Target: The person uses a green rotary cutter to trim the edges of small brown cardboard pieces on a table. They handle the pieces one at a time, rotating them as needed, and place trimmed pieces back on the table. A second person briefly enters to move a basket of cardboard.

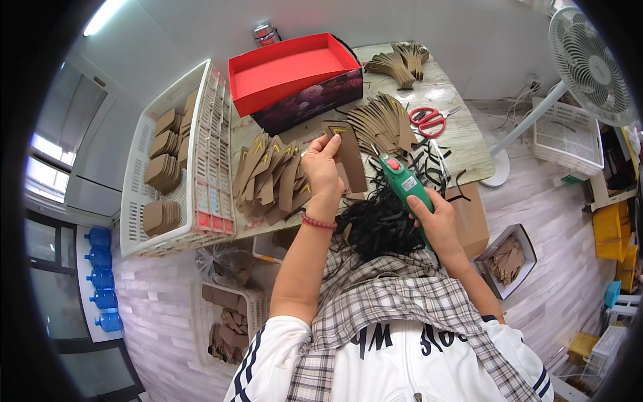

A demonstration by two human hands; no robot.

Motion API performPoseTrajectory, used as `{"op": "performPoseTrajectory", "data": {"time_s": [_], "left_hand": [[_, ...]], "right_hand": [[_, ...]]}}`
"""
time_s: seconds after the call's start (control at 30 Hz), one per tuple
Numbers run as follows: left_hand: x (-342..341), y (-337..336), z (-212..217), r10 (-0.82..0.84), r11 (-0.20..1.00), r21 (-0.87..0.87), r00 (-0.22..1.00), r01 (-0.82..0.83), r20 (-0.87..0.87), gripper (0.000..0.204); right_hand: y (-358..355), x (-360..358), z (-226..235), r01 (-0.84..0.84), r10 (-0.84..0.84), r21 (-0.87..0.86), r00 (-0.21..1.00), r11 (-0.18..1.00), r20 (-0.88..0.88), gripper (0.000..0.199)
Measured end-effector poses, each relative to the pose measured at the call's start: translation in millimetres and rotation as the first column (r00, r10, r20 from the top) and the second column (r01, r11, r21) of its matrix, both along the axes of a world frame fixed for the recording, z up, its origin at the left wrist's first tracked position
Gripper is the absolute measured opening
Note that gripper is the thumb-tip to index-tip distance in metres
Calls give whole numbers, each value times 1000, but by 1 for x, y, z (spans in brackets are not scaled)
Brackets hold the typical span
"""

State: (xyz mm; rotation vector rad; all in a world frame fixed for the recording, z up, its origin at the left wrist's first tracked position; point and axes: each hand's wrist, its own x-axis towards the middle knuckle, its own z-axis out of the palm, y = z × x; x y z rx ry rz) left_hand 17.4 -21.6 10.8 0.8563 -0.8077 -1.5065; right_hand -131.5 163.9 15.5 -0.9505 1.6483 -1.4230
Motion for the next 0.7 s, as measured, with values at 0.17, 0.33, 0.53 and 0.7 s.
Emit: {"op": "performPoseTrajectory", "data": {"time_s": [0.17, 0.33, 0.53, 0.7], "left_hand": [[-3, 18, 9, -29, 998, 55, 987, 38, -159, 7], [-15, 29, 7, -42, 993, 99, 977, 64, -211, 9], [-19, 38, 5, -78, 992, 82, 972, 99, -221, 7], [-19, 42, 1, -98, 989, 93, 979, 117, -180, 7]], "right_hand": [[4, 7, 9, -14, 14, -6, 1000, 1000, -8, 33], [7, 5, 10, -25, 25, -13, 1000, 1000, 10, 35], [8, 3, 10, 5, -5, -32, 1000, 999, 4, 34], [10, 3, 13, -2, 2, -28, 1000, 1000, 2, 35]]}}
